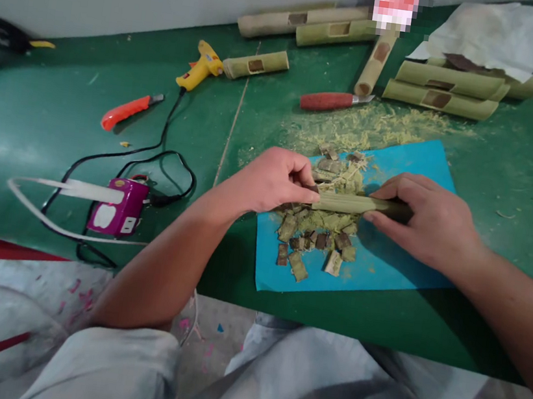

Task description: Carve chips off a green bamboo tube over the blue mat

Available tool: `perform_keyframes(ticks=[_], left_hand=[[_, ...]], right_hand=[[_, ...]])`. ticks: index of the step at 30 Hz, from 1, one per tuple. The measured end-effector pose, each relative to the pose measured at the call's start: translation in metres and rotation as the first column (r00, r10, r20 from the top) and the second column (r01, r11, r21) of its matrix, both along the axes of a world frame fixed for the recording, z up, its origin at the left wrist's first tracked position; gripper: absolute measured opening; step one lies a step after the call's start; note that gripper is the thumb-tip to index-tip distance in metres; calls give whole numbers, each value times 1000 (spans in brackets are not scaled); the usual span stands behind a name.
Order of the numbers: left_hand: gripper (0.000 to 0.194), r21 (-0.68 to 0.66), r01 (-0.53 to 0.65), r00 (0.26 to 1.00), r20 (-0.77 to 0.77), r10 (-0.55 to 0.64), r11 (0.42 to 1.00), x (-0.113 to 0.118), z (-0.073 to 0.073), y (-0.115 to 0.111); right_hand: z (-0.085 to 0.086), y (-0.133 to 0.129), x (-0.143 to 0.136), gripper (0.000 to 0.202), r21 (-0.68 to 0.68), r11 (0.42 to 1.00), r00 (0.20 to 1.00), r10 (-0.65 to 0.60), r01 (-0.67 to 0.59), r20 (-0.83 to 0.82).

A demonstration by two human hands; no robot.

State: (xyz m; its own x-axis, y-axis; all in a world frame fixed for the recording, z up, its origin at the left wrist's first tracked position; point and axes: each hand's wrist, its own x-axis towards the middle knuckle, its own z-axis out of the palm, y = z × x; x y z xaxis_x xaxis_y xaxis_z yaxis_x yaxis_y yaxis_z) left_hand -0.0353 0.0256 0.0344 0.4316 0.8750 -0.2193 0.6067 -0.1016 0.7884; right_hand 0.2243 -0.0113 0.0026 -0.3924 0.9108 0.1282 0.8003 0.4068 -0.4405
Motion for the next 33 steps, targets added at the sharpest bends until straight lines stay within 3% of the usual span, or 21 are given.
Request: perform_keyframes(ticks=[19, 26, 33], left_hand=[[18, 26, -6, 1000, -15, 6, 1000, 7, 2, 1], [18, -31, 6, 998, -62, -8, 1000, -5, 9, 5], [17, -7, 3, 1000, -24, -3, 1000, 3, 3, 6]], right_hand=[[-1, 0, 1, 17, -10, 1000, 1000, -8, 8, 22], [-2, 0, 1, 16, -3, 1000, 1000, 3, -3, 14], [-2, 0, 0, 16, 18, 1000, 1000, -5, 5, 14]])
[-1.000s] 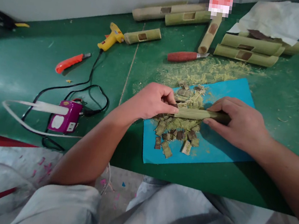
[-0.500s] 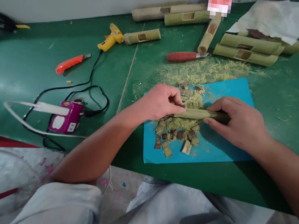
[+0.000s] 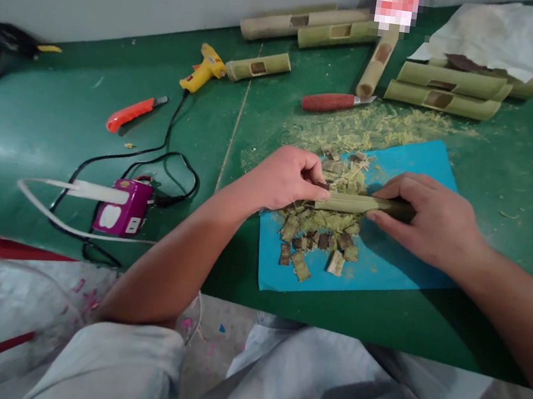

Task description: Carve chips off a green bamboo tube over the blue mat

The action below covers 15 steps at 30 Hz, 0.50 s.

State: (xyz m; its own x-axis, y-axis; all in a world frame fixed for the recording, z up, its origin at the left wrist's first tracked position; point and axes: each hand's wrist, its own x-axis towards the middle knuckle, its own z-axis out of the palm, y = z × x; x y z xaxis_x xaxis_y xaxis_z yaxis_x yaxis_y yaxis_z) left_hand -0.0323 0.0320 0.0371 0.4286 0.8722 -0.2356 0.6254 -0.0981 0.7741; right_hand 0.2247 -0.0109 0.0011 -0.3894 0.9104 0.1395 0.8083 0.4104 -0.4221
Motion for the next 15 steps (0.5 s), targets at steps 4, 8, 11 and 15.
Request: perform_keyframes(ticks=[4, 8, 11, 15], left_hand=[[16, -23, 13, 1000, -9, -13, 1000, -5, 0, 0], [17, 6, -11, 1000, -2, 11, 1000, -2, -1, 0], [19, 15, 0, 1000, -2, 0, 1000, 1, -1, 0], [18, -11, 11, 1000, -24, -11, 1000, -1, 1, -1]], right_hand=[[2, 0, -1, 17, -9, 1000, 1000, 0, 0, -6], [1, 0, 0, 16, -24, 1000, 1000, 6, -6, -9], [0, 0, 0, 16, -22, 1000, 1000, 1, -1, -10], [0, 0, 0, 15, -17, 1000, 1000, 8, -8, -5]])
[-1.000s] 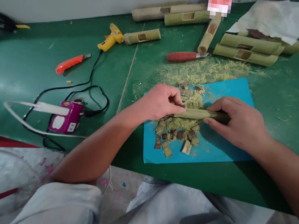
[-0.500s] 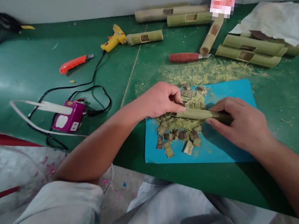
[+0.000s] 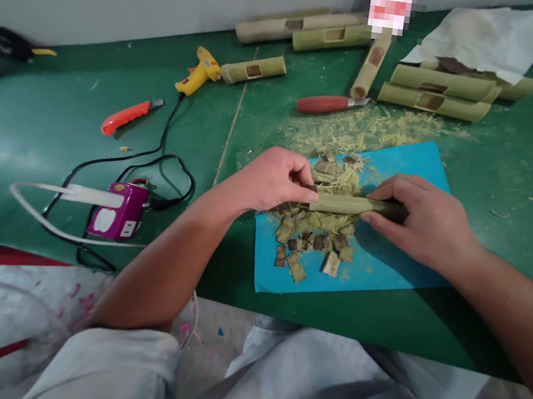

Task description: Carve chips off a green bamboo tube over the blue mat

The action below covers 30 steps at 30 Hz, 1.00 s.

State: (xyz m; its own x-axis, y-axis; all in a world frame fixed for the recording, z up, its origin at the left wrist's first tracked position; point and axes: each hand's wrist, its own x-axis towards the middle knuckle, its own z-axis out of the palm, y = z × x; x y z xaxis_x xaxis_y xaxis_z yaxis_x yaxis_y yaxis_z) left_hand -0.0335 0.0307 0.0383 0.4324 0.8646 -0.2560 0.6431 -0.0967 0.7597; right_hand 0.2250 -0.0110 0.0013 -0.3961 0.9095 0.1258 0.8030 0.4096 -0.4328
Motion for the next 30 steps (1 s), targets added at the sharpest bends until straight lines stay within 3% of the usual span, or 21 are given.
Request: perform_keyframes(ticks=[4, 12, 18, 24, 30], left_hand=[[17, 36, -40, 999, 16, 39, 999, 5, -2, -2], [18, 35, 3, 1000, -11, -2, 999, 3, 1, -4], [20, 90, -2, 999, 51, -3, 996, 16, -4, -5], [19, 69, 5, 999, 33, -8, 998, 1, -3, -4], [20, 115, -13, 997, 76, 5, 993, 10, -6, -7]], right_hand=[[-1, 1, 0, 17, 10, 1000, 1000, 5, -5, -9], [-6, 2, 1, 18, 38, 999, 999, 7, -6, -34], [-6, 2, 2, 16, 64, 998, 999, 5, -2, -46], [-5, 2, 0, 15, 59, 998, 999, 11, -9, -44], [-8, 2, 1, 17, 41, 999, 999, -5, 7, -33]])
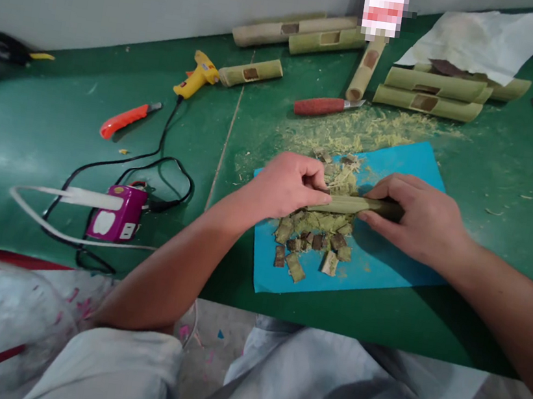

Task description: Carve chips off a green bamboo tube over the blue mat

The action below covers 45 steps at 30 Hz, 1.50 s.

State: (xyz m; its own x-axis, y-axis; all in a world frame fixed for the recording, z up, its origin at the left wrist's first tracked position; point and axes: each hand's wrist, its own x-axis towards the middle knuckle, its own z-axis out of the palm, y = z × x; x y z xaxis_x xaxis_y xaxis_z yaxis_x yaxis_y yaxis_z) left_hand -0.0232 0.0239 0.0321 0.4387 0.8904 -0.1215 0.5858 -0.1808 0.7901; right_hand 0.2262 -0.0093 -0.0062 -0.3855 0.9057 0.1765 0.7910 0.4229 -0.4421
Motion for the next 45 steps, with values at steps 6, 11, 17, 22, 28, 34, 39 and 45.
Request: perform_keyframes(ticks=[6, 11, 17, 22, 28, 34, 39, 45], left_hand=[[19, -38, 19, 999, -30, -20, 999, -8, 4, 4], [21, -27, 25, 1000, 6, -24, 999, -1, -1, 9], [20, -51, 5, 1000, -20, -6, 999, -14, 2, 9], [19, -50, -3, 1000, -9, 3, 999, -11, -2, 9], [19, -33, -2, 999, -48, 0, 999, -11, 0, 7], [23, 12, -13, 999, -39, 14, 1000, 4, -2, 7], [21, -20, 0, 998, -63, -1, 1000, -7, 0, 9], [18, 14, -21, 1000, -23, 21, 1000, -3, -4, 8]], right_hand=[[5, 0, -1, 18, -44, 999, 1000, -2, 3, 18], [6, -1, -1, 18, -39, 999, 1000, -5, 6, 23], [6, -1, -2, 20, -54, 999, 999, 9, -7, 41], [6, -1, -2, 16, -14, 1000, 1000, 15, -15, 12], [4, -1, -2, 14, 11, 1000, 1000, 26, -25, -6], [4, -1, -1, 14, 8, 1000, 1000, 9, -8, -12], [4, -1, -1, 16, -15, 1000, 1000, 17, -17, -12], [5, -1, -1, 15, 10, 1000, 1000, 26, -26, -7]])
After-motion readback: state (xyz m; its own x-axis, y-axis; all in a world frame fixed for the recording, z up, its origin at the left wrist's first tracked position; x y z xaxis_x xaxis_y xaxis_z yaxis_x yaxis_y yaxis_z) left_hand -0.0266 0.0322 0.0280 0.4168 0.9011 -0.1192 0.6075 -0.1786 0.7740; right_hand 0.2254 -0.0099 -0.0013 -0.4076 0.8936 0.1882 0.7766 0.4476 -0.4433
